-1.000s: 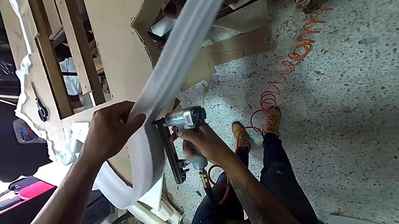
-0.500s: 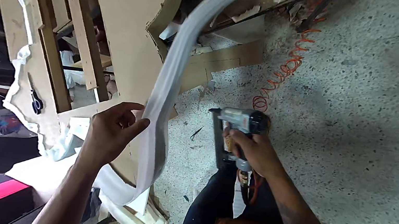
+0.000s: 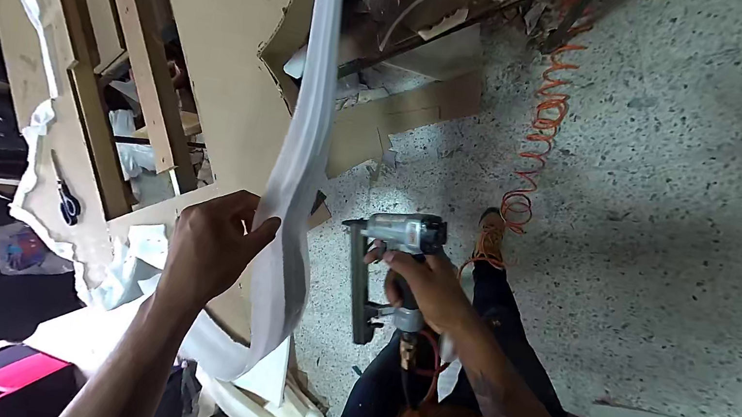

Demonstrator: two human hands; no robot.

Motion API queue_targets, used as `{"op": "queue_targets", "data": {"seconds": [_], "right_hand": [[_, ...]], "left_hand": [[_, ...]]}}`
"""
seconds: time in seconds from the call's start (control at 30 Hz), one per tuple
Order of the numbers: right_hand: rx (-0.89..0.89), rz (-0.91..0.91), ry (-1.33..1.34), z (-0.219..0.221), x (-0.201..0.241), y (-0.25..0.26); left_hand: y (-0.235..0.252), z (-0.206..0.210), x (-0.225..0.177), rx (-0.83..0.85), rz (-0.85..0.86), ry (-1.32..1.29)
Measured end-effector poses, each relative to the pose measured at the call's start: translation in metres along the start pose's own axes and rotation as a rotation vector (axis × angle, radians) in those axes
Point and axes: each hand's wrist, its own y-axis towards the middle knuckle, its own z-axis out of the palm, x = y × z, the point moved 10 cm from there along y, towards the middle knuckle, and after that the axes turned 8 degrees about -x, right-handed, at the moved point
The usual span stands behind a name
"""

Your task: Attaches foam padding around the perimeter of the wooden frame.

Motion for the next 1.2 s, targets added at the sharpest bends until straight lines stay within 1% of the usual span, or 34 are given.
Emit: {"op": "queue_targets", "data": {"seconds": [0.1, 0.17, 0.27, 0.33, 0.5, 0.67, 0.8, 0.97, 1.07, 1.13, 1.2], "right_hand": [[0.157, 0.026, 0.15, 0.047, -0.015, 0.01], [0.206, 0.06, 0.233, 0.07, -0.018, 0.02], [0.237, 0.109, 0.277, 0.087, -0.023, 0.037], [0.25, 0.102, 0.289, 0.091, -0.022, 0.041], [0.267, 0.11, 0.265, 0.088, -0.019, 0.044], [0.244, 0.112, 0.202, 0.081, -0.012, 0.025], [0.241, 0.105, 0.189, 0.079, -0.022, 0.018], [0.238, 0.133, 0.088, 0.072, -0.038, 0.0], [0.247, 0.137, 0.095, 0.071, -0.049, -0.006], [0.239, 0.118, 0.094, 0.064, -0.044, -0.009], [0.199, 0.077, 0.063, 0.044, -0.03, -0.011]], "left_hand": [[0.004, 0.001, 0.003, -0.036, 0.019, 0.068], [0.006, 0.002, 0.002, -0.057, 0.029, 0.083], [0.007, 0.003, 0.002, -0.05, 0.022, 0.074], [0.008, 0.003, 0.003, -0.038, 0.016, 0.062], [0.008, 0.002, 0.005, -0.03, 0.007, -0.001], [0.008, 0.001, 0.005, -0.033, 0.005, -0.042], [0.009, 0.004, 0.002, -0.029, 0.005, -0.058], [0.015, 0.003, -0.004, -0.021, 0.013, -0.037], [0.028, 0.002, -0.012, -0.014, 0.028, -0.035], [0.043, 0.002, -0.022, -0.026, 0.076, -0.051], [0.061, 0.003, -0.04, -0.028, 0.122, -0.066]]}}
